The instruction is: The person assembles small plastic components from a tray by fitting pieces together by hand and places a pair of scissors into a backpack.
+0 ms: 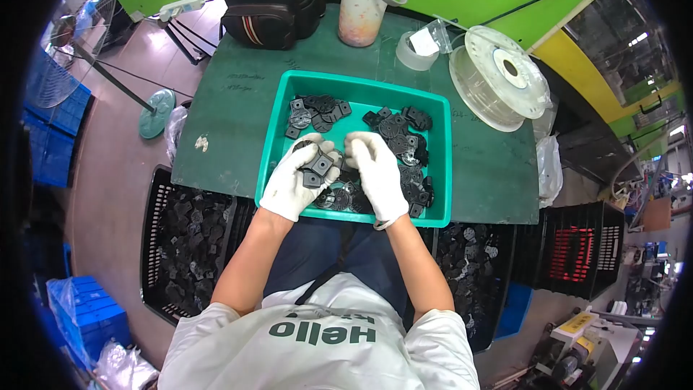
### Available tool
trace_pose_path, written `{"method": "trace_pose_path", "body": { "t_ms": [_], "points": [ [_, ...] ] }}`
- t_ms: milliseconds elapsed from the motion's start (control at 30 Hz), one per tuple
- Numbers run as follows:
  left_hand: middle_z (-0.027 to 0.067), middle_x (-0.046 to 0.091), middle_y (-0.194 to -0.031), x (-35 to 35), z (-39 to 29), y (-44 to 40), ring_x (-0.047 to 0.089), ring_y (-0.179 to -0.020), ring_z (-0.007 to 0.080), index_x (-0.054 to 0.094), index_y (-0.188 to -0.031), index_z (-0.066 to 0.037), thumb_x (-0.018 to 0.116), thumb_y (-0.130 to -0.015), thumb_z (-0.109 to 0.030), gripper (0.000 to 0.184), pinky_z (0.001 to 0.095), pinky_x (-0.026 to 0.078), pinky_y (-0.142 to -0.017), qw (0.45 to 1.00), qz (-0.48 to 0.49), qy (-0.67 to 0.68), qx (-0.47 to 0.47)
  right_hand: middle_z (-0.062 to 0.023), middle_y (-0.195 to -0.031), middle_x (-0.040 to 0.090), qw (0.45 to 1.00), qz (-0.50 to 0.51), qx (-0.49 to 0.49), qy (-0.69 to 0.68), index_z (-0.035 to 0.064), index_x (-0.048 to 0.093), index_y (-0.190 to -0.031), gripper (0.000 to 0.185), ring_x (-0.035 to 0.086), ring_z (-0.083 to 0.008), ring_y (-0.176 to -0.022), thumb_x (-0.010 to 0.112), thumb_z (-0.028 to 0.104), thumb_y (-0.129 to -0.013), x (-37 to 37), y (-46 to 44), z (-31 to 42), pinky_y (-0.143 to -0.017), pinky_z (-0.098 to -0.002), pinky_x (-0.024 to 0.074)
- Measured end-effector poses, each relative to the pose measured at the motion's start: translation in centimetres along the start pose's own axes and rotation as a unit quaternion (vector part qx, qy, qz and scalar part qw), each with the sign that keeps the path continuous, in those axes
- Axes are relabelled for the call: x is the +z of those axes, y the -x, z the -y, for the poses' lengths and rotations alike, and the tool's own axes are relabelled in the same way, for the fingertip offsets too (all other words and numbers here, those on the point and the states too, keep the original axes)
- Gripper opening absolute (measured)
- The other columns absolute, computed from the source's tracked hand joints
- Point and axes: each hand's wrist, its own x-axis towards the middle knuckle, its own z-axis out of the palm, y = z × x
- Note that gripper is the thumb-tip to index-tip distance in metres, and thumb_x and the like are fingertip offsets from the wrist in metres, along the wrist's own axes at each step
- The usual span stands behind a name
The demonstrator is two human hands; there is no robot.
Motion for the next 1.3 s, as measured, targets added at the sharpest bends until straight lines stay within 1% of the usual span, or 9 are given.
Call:
{"method": "trace_pose_path", "body": {
  "t_ms": [100, 300, 633, 733, 767, 833, 933, 1167, 1300],
  "points": [
    [0.0141, 0.056, -0.102, 0.3, 0.6, 0.2, 0.059, -0.092, 0.0282, 0.048, -0.112, -0.003, 0.056, -0.086, -0.008, 0.029, 0.0361, 0.051, -0.077, 0.996, 0.067, -0.03, 0.049, -0.0067, -0.099, 0.061, 0.984, 0.02, -0.172, 0.044, 0.0015, 0.059, -0.101, 0.024, 0.057, -0.014, -0.097, 0.058, 0.022, -0.09, 0.0, -0.8, -3.5, -0.082, -0.0303, 0.0475],
    [0.0081, 0.054, -0.108, 4.1, 4.0, 3.4, 0.052, -0.099, 0.0164, 0.049, -0.117, -0.001, 0.052, -0.09, -0.012, 0.029, 0.0293, 0.042, -0.089, 0.804, -0.05, -0.487, 0.338, -0.0069, -0.122, 0.049, 0.927, 0.087, 0.004, -0.366, -0.0004, 0.034, -0.136, 0.047, 0.046, -0.0133, -0.113, 0.047, 0.021, -0.096, 2.5, 4.4, -0.3, -0.098, -0.0282, 0.0369],
    [0.0172, 0.053, -0.109, 5.4, 11.4, 8.0, 0.05, -0.098, 0.0345, 0.053, -0.108, 0.001, 0.061, -0.074, -0.024, 0.043, 0.0458, 0.039, -0.084, 0.525, 0.119, -0.735, 0.413, -0.0106, -0.126, 0.048, 0.976, -0.094, -0.04, -0.191, -0.0009, 0.042, -0.129, 0.045, 0.045, -0.0185, -0.117, 0.043, 0.028, -0.096, -4.3, 14.3, -1.9, -0.099, -0.0288, 0.0338],
    [0.0158, 0.049, -0.118, 5.0, 14.0, 8.7, 0.048, -0.106, 0.0325, 0.05, -0.117, -0.002, 0.063, -0.072, -0.035, 0.058, 0.0447, 0.037, -0.087, 0.536, 0.212, -0.761, 0.296, -0.0155, -0.118, 0.052, 0.935, -0.086, -0.109, 0.327, -0.003, 0.048, -0.122, 0.045, 0.052, -0.023, -0.11, 0.051, 0.028, -0.09, -8.7, 17.8, -3.9, -0.089, -0.0321, 0.0433],
    [0.0153, 0.048, -0.119, 4.9, 15.1, 8.8, 0.048, -0.106, 0.0325, 0.049, -0.12, -0.002, 0.065, -0.071, -0.038, 0.063, 0.044, 0.038, -0.087, 0.555, 0.23, -0.736, 0.312, -0.0138, -0.111, 0.056, 0.987, -0.158, 0.019, 0.004, 0.0007, 0.051, -0.12, 0.037, 0.057, -0.0227, -0.098, 0.053, 0.023, -0.091, -8.5, 18.6, -5.2, -0.084, -0.0313, 0.0464],
    [0.0149, 0.049, -0.119, 5.0, 15.7, 9.2, 0.048, -0.106, 0.0323, 0.049, -0.12, -0.002, 0.067, -0.07, -0.039, 0.065, 0.0434, 0.038, -0.087, 0.579, 0.26, -0.721, 0.278, -0.0113, -0.101, 0.06, 0.77, -0.272, 0.194, -0.543, 0.0057, 0.055, -0.112, 0.029, 0.059, -0.0211, -0.085, 0.057, 0.025, -0.091, -11.2, 19.0, -6.3, -0.075, -0.0306, 0.0512],
    [0.0148, 0.052, -0.117, 4.7, 15.0, 8.8, 0.05, -0.103, 0.0326, 0.052, -0.115, -0.002, 0.067, -0.07, -0.032, 0.055, 0.0437, 0.039, -0.086, 0.596, 0.285, -0.691, 0.294, -0.0097, -0.095, 0.06, 0.793, -0.359, 0.142, -0.47, 0.0111, 0.058, -0.1, 0.024, 0.059, -0.0194, -0.076, 0.058, 0.032, -0.089, -17.1, 19.5, -11.1, -0.058, -0.0296, 0.0543],
    [0.014, 0.06, -0.099, 4.6, 6.8, 5.8, 0.057, -0.087, 0.0288, 0.06, -0.098, -0.002, 0.06, -0.068, 0.002, 0.031, 0.0382, 0.045, -0.077, 0.573, 0.181, -0.643, 0.475, -0.0191, -0.117, 0.055, 0.784, -0.488, 0.192, 0.332, -0.0005, 0.054, -0.118, 0.043, 0.054, -0.0294, -0.105, 0.06, 0.029, -0.087, -30.1, 19.6, -18.1, -0.093, -0.0364, 0.0418],
    [0.0125, 0.058, -0.097, 2.7, 2.3, 4.1, 0.057, -0.084, 0.0236, 0.06, -0.098, -0.001, 0.057, -0.078, 0.004, 0.021, 0.0309, 0.046, -0.074, 0.576, 0.059, -0.685, 0.443, -0.0173, -0.109, 0.059, 0.841, -0.423, -0.131, 0.31, 0.0011, 0.057, -0.113, 0.031, 0.058, -0.0287, -0.099, 0.06, 0.014, -0.085, -22.1, 13.7, -5.6, -0.09, -0.0367, 0.0443]
  ]
}}
